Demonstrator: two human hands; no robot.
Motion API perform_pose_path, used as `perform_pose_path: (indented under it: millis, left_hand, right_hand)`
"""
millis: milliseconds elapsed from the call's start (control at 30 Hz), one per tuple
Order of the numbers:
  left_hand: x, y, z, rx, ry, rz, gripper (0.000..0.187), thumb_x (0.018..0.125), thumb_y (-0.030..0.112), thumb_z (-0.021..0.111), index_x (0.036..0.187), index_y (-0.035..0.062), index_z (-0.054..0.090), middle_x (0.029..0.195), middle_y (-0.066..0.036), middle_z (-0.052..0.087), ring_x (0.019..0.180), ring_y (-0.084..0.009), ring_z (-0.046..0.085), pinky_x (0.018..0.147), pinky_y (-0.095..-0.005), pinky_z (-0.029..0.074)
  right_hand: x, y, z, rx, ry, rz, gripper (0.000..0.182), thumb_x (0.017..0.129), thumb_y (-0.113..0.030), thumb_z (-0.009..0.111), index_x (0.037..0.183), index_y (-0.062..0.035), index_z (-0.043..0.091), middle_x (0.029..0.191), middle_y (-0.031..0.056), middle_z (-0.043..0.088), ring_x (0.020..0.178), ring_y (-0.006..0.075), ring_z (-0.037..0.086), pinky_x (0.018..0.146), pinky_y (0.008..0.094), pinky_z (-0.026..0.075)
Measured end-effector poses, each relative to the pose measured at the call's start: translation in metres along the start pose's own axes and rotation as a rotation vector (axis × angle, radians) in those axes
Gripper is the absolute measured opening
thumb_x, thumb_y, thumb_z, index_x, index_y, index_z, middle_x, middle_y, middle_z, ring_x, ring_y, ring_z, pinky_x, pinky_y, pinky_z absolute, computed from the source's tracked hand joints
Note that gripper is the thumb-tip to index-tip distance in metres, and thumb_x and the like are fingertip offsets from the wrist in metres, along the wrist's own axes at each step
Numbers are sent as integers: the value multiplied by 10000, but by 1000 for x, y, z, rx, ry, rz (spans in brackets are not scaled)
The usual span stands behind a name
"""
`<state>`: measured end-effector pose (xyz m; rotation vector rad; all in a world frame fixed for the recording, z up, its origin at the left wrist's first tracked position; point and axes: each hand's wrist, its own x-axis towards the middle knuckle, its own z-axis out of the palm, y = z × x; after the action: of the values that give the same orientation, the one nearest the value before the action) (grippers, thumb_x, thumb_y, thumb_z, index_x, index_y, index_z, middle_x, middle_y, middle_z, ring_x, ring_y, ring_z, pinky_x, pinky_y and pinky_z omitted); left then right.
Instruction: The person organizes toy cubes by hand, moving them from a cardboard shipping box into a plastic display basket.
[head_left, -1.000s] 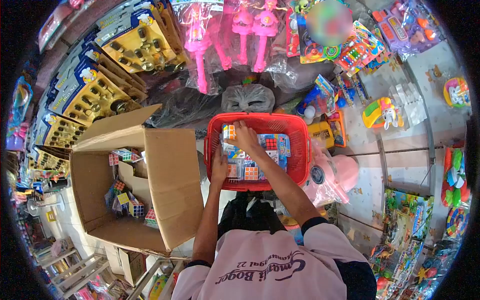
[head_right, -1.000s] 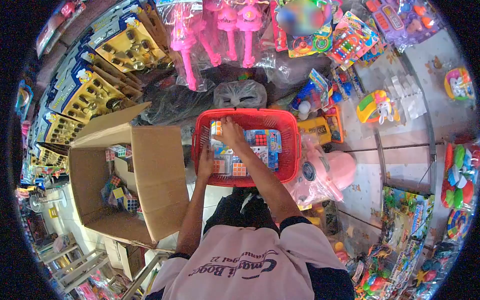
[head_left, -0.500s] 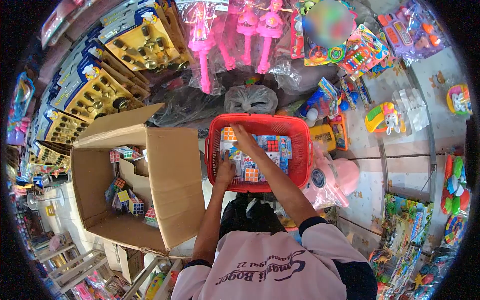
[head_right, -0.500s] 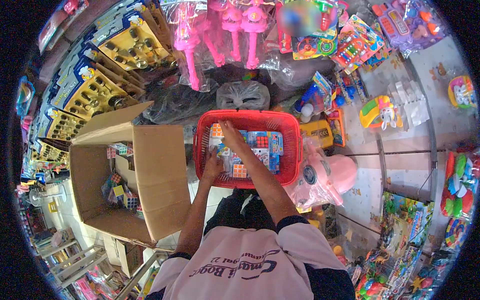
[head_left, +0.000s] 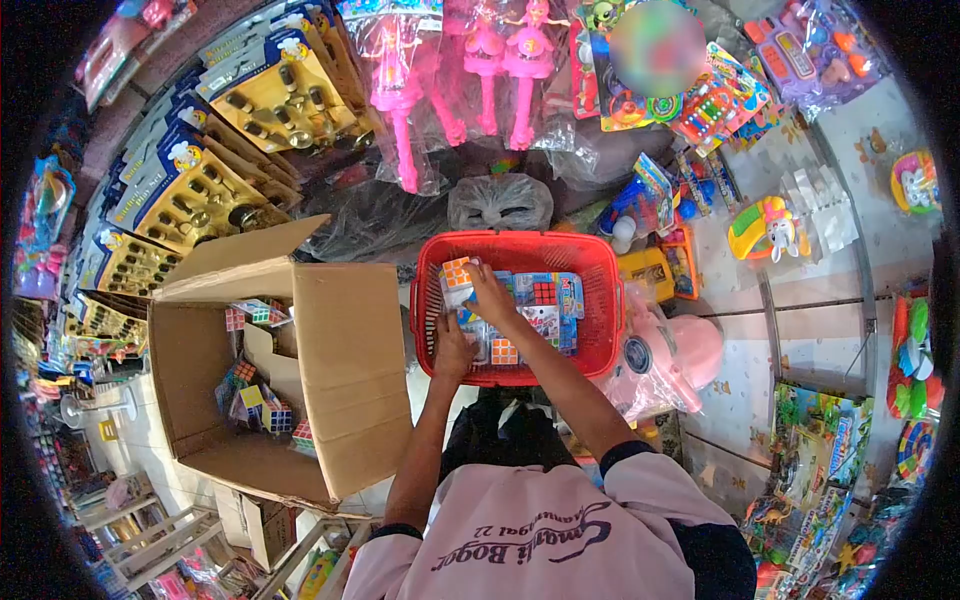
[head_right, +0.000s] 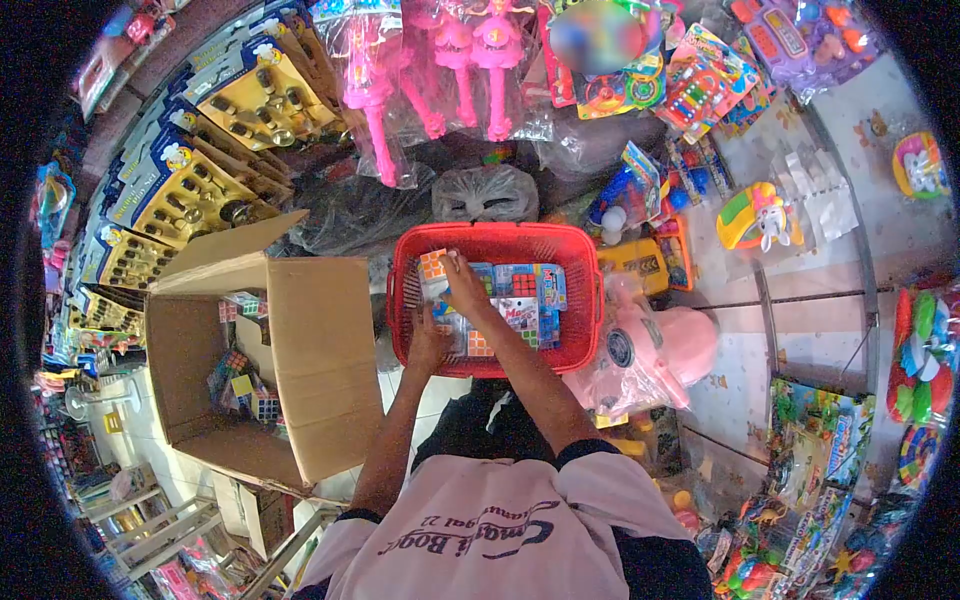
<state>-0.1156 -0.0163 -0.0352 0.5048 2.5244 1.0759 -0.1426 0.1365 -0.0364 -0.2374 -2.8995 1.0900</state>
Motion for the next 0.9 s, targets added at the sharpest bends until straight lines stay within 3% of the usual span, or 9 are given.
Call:
perform_pose_path:
  millis: [167, 267, 367, 467, 567, 667, 767, 867, 900]
  left_hand:
    - [0, -19, 12, 29, -13, -17, 802, 647, 56, 722, 1328, -46, 312, 1331, -345, 273, 1239, -492, 325, 1044, -465, 331]
    - [0, -20, 15, 93, -6, 25, 816, 687, 76, 658, 1383, -34, 246, 1395, -352, 221, 1298, -493, 247, 1082, -474, 285]
    - [0, -23, 17, 66, 3, 24, 804, 694, 91, 678, 1372, -46, 270, 1387, -368, 190, 1300, -503, 233, 1086, -474, 267]
    - [3, -35, 23, 85, 18, 55, 813, 697, 95, 676, 1376, -46, 253, 1388, -376, 175, 1291, -514, 240, 1080, -483, 275]
    - [3, -37, 22, 13, -15, 4, 826, 691, 98, 678, 1378, -39, 241, 1388, -388, 162, 1290, -521, 240, 1074, -489, 288]
    - [0, -26, 21, 87, 48, -72, 825, 691, 93, 675, 1378, -29, 234, 1346, -387, 224, 1240, -525, 305, 1042, -507, 320]
    - [-1, -25, 16, -95, 49, -76, 725, 683, 107, 686, 1305, -28, 339, 1278, -361, 318, 1169, -507, 378, 987, -534, 357]
    - [9, -70, 47, 263, 21, 74, 582, 678, 123, 694, 1180, -28, 443, 1186, -320, 407, 1090, -471, 443, 929, -526, 397]
    - [6, -64, 45, 249, 32, 65, 551, 678, 131, 699, 1149, -25, 460, 1177, -311, 422, 1084, -465, 451, 924, -518, 404]
  right_hand:
    - [-3, -4, 0, 77, 82, 135, 754, 667, -119, 742, 1306, -57, 347, 1182, 234, 423, 1028, 441, 521, 794, 485, 480]
    - [-6, 5, 7, -48, 178, 148, 710, 674, -111, 736, 1277, -42, 368, 1096, 229, 506, 968, 448, 552, 774, 494, 483]
    - [2, 30, 23, -8, -41, 290, 618, 687, -114, 737, 1200, -24, 404, 943, 214, 586, 879, 447, 590, 757, 477, 493]
    - [-1, 50, 36, 149, 35, 208, 434, 717, -85, 720, 1043, -24, 440, 808, 174, 620, 751, 362, 653, 653, 431, 545]
    - [-4, 44, 33, 615, 72, 426, 313, 751, -51, 694, 932, -33, 440, 814, 157, 624, 695, 248, 675, 539, 360, 568]
    - [-5, 47, 42, 784, 108, 486, 273, 773, -29, 678, 882, -40, 428, 801, 137, 629, 682, 178, 669, 497, 321, 572]
    - [-2, 63, 64, 731, 134, 468, 286, 766, -39, 694, 899, -39, 440, 783, 136, 632, 675, 187, 670, 478, 330, 558]
    - [-6, 49, 48, 670, 87, 459, 296, 731, -36, 693, 938, -51, 483, 755, 129, 637, 664, 229, 671, 528, 363, 539]
    - [-6, 54, 50, 606, 97, 391, 307, 722, -45, 700, 941, -54, 485, 756, 125, 638, 679, 233, 670, 553, 366, 534]
